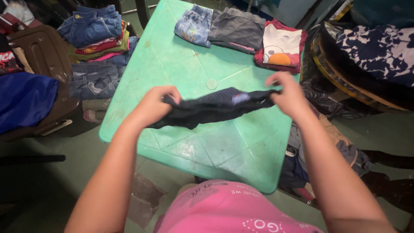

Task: The person folds multiple garments one by one on a green plastic table. They handle jeans, a red floral shirt, a pink striped top, denim shorts, black shorts, khaki pants, and a peach-colored top, placing each folded item into a growing stack.

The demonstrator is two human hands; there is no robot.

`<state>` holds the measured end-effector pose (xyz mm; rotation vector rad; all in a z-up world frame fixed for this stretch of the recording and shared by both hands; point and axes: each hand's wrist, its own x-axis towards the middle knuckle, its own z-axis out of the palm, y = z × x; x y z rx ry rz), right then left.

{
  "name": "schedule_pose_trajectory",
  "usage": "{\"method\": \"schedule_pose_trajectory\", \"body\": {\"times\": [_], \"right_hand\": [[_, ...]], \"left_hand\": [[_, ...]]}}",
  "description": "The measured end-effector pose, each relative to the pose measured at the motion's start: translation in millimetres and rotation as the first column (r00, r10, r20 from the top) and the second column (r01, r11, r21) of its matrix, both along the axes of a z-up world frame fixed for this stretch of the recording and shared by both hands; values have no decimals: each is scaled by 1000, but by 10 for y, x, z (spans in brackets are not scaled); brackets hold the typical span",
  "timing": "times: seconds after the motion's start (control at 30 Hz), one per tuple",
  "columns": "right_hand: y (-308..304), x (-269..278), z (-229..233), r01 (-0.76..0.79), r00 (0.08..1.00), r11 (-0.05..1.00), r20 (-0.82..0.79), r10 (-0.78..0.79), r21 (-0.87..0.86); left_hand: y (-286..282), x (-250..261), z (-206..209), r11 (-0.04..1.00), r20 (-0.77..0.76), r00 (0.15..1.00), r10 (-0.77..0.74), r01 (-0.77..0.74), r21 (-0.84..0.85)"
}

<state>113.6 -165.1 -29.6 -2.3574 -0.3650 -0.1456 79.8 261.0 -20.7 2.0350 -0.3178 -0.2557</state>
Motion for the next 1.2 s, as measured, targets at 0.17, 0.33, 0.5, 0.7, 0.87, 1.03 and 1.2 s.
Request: {"method": "schedule_pose_trajectory", "body": {"times": [0.17,0.33,0.5,0.7,0.87,1.03,1.2], "right_hand": [[63,23,-85,213,977,964,44,-209,-158],[223,12,-128,160,983,958,-123,-133,237],[1097,-472,-410,-174,925,897,-244,290,407],[1478,-507,-610,-492,835,855,-191,516,161],[934,-278,-714,-548,827,825,-238,509,-139],[-145,101,-384,-359,924,929,111,367,-86],[-674,248,-19,-250,968,954,38,247,167]], "left_hand": [[-37,61,-59,886,259,894,366,-420,196],[-10,64,54,919,213,895,391,-394,-31],[-453,-83,408,974,139,964,228,-223,-48],[-678,-280,933,910,27,999,-33,41,-413],[-382,-308,1085,989,253,958,134,-113,-97],[-270,-376,774,722,455,834,314,-520,456],[-572,-372,544,606,316,860,401,-508,613]]}}
